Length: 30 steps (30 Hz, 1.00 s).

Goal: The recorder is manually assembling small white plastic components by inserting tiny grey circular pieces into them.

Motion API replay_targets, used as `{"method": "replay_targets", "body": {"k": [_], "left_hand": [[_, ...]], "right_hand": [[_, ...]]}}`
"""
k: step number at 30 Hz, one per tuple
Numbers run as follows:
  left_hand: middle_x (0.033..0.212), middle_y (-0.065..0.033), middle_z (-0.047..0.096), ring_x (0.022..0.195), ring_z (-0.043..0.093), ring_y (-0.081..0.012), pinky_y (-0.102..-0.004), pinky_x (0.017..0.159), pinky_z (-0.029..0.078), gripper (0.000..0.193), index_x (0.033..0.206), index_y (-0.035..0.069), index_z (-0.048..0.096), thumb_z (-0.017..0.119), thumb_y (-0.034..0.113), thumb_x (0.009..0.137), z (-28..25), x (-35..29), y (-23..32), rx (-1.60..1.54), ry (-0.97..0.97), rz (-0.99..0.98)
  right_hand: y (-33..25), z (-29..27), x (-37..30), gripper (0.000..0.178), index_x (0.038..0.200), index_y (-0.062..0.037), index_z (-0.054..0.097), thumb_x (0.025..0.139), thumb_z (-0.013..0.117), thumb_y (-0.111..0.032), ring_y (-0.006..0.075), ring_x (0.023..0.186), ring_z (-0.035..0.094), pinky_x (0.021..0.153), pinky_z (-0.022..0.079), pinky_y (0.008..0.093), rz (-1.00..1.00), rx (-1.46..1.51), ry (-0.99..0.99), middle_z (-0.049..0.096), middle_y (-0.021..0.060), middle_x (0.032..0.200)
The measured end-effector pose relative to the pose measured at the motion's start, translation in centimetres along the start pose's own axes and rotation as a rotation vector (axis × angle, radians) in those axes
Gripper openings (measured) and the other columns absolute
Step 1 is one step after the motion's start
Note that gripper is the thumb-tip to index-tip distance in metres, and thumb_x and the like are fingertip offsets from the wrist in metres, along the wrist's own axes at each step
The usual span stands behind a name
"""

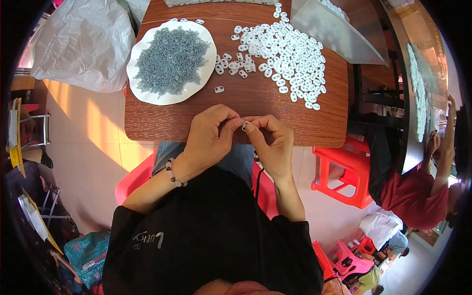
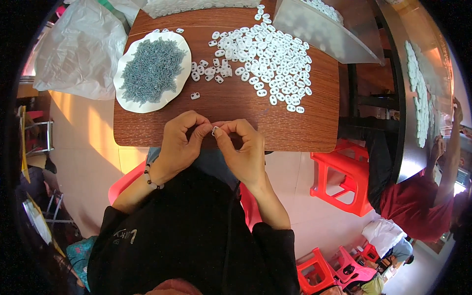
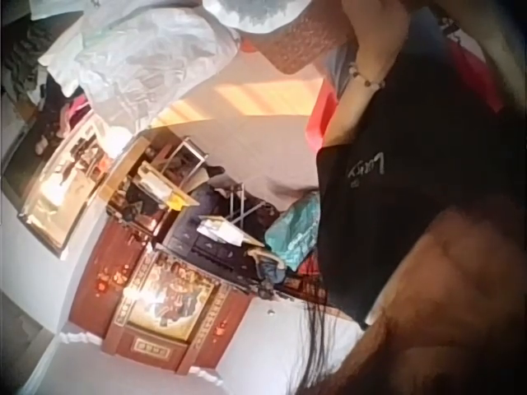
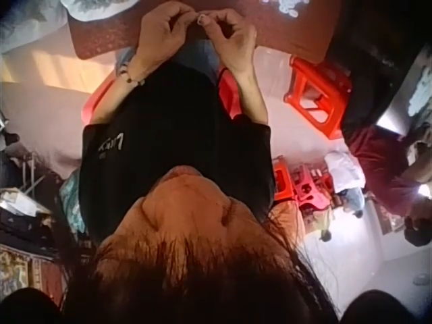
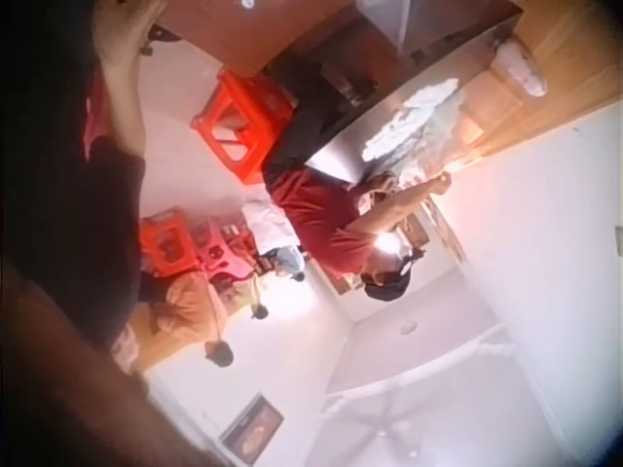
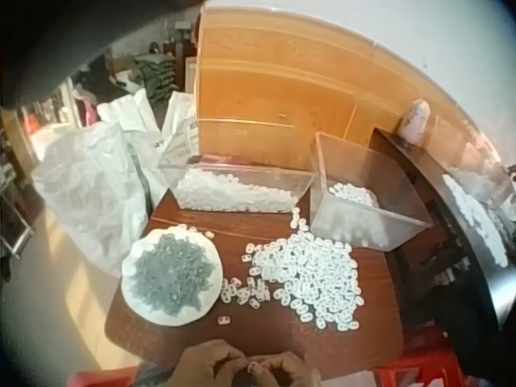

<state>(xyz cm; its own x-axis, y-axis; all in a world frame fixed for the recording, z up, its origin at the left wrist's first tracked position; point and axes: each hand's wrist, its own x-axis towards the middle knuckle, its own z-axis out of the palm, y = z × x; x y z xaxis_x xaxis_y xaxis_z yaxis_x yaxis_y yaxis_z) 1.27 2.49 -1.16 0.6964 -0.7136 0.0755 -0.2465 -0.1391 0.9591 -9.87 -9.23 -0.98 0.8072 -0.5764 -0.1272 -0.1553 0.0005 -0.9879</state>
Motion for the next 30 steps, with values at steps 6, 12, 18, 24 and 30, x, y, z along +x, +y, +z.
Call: {"method": "replay_targets", "body": {"k": [6, 12, 18, 24, 30], "left_hand": [[0.073, -0.0099, 0.060, 0.067, 0.057, -0.0168, -0.0284, 0.063, 0.044, 0.012, 0.083, -0.002, 0.062, 0.065, 0.007, 0.088, 0.2, -0.2, -0.2, -0.011, 0.038, -0.012], [0.074, -0.0063, 0.062, 0.072, 0.055, -0.0100, -0.0257, 0.065, 0.045, 0.020, 0.084, -0.003, 0.062, 0.063, 0.015, 0.093, 0.3, -0.2, -0.1, -0.132, 0.013, -0.089], [0.074, -0.0025, 0.061, 0.071, 0.053, -0.0073, -0.0237, 0.064, 0.043, 0.022, 0.086, -0.003, 0.063, 0.063, 0.017, 0.094, 0.1, 0.0, -0.4, -0.144, -0.002, -0.125], [0.073, 0.0002, 0.060, 0.070, 0.051, -0.0044, -0.0210, 0.062, 0.041, 0.023, 0.086, -0.003, 0.064, 0.062, 0.018, 0.095, 0.3, 1.0, -0.4, -0.278, -0.069, -0.174], [0.074, -0.0016, 0.061, 0.068, 0.052, -0.0067, -0.0237, 0.062, 0.043, 0.019, 0.084, -0.002, 0.063, 0.063, 0.014, 0.093, 1.4, 3.8, -0.8, -0.194, -0.057, 0.018]], "right_hand": [[0.2, 0.3, -0.1, 0.006, 0.089, 0.0027, 0.063, 0.090, 0.063, -0.003, 0.0054, 0.076, 0.057, 0.069, 0.047, 0.0209, -0.016, 0.049, 0.000, 0.069, 0.0056, 0.091], [-0.7, -0.1, 0.0, 0.005, 0.090, 0.0019, 0.062, 0.092, 0.060, -0.002, 0.0049, 0.076, 0.057, 0.069, 0.047, 0.0197, 0.071, 0.151, -0.021, 0.068, 0.0059, 0.095], [-0.4, -0.6, 0.3, 0.006, 0.088, 0.0007, 0.061, 0.092, 0.058, -0.003, 0.0071, 0.075, 0.060, 0.070, 0.050, 0.0213, 0.068, 0.256, 0.006, 0.069, 0.0120, 0.098], [-0.7, -1.8, 0.5, 0.008, 0.087, 0.0002, 0.060, 0.092, 0.059, -0.006, 0.0099, 0.067, 0.062, 0.062, 0.053, 0.0225, 0.062, 0.396, 0.078, 0.069, 0.0183, 0.097], [-0.3, -2.8, 1.0, 0.008, 0.089, -0.0004, 0.060, 0.091, 0.061, -0.008, 0.0114, 0.067, 0.063, 0.060, 0.055, 0.0244, -0.004, 0.470, 0.152, 0.069, 0.0200, 0.094]]}}
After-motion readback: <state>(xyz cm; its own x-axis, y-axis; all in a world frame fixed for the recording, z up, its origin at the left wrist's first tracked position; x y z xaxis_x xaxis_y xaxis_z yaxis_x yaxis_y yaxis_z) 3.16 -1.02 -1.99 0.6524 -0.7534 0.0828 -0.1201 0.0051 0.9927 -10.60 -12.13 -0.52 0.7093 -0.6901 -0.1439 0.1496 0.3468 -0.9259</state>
